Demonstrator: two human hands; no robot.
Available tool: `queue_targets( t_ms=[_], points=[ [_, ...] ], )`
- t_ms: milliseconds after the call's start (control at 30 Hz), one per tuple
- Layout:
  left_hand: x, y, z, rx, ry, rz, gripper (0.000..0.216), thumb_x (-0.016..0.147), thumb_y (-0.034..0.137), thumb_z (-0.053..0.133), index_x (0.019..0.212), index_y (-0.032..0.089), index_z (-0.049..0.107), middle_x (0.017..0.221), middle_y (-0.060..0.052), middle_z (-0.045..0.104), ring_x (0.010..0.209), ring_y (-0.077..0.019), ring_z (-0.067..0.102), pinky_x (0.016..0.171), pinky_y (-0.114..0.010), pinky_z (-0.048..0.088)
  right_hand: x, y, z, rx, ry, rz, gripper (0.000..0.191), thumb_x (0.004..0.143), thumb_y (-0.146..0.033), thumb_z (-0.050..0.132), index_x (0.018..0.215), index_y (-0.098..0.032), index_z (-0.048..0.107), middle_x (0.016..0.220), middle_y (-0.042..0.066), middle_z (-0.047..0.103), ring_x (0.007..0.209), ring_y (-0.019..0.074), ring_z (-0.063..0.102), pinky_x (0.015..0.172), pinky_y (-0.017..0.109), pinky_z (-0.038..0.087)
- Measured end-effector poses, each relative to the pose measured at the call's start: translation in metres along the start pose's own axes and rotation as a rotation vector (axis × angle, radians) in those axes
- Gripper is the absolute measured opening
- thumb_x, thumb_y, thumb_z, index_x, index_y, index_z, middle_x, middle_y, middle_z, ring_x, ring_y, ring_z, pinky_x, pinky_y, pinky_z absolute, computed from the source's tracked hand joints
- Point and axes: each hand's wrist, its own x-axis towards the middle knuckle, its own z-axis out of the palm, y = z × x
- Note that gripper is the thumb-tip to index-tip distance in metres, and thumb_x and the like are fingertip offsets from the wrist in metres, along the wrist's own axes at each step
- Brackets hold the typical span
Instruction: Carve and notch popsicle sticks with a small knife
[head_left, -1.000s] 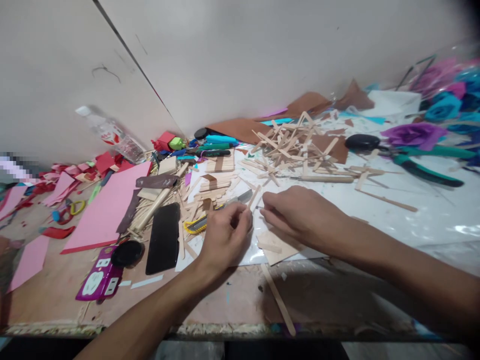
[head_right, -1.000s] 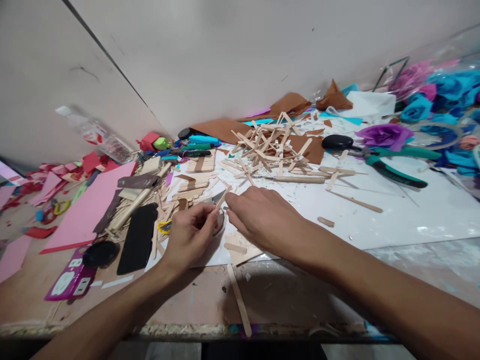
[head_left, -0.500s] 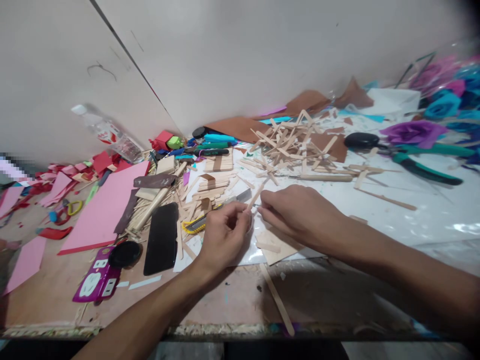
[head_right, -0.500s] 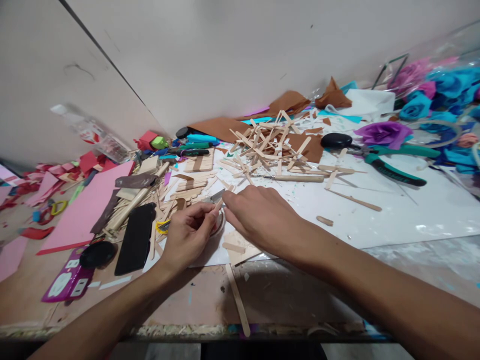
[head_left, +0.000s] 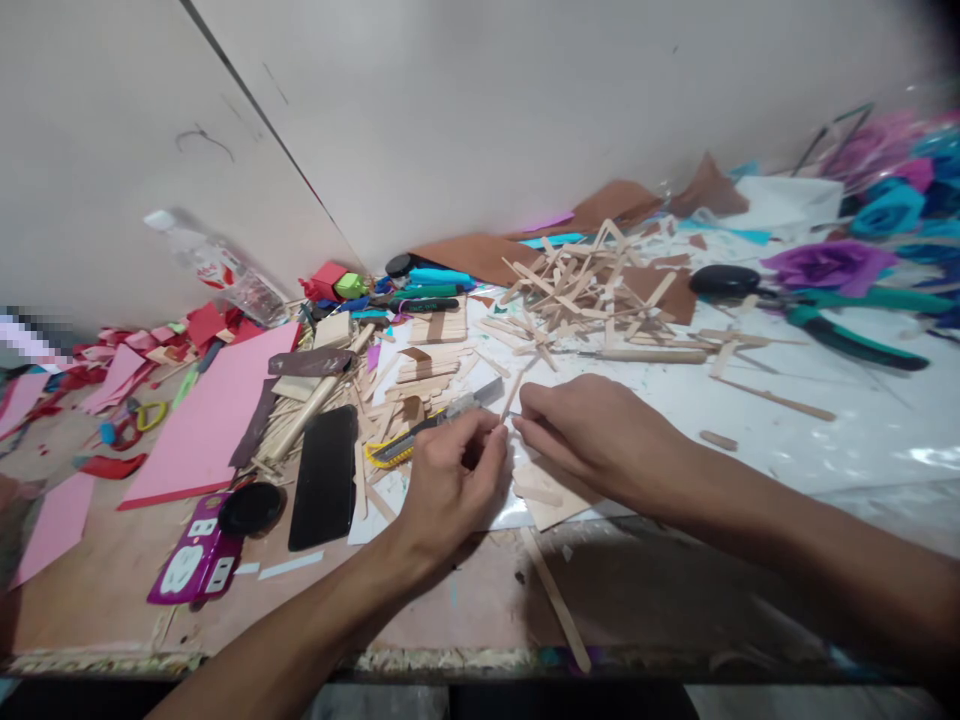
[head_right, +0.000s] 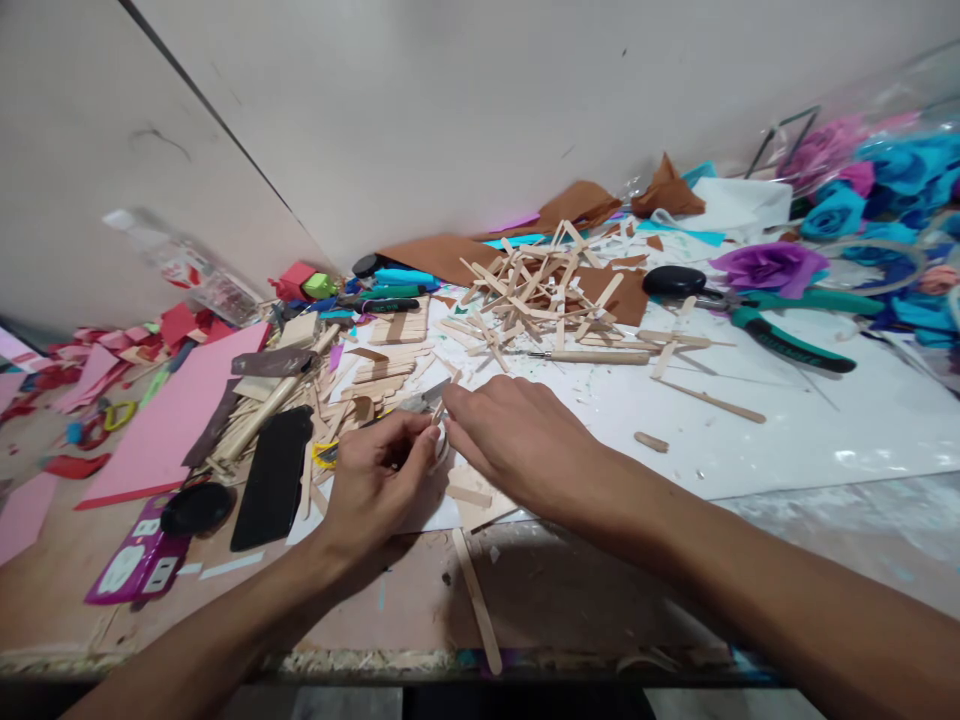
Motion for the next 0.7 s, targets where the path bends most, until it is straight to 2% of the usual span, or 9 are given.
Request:
queue_targets(
  t_ms=[400,700],
  points=[
    [-0.0011,0.0032,-0.0017,0.027,-0.021,0.069,0.016,0.101,0.024,0.059,0.090,0.016,0.067,0.069,0.002,0.062,0.059,-0.0099,0.052,0.059,-0.025,0.041,0.0012,0.0002,-0.0022,-0.009,-0.020,-0.020,0.025,0.105,-0.034,0.045,0.090,-0.019,0.058,0.065,-0.001,0.047,0.058,0.0144,0.027,0.057,0.029,0.015],
    [-0.0011,0.0051,-0.0009,0.158,-0.002,0.208,0.010,0.101,0.018,0.058,0.093,0.016,0.064,0.070,0.003,0.060,0.061,-0.0098,0.054,0.061,-0.023,0.041,0.0012,-0.0054,0.0017,-0.012,-0.069,-0.012,0.026,0.108,-0.031,0.041,0.093,-0.018,0.058,0.072,0.002,0.056,0.061,0.0159,0.036,0.060,0.031,0.019]
  ],
)
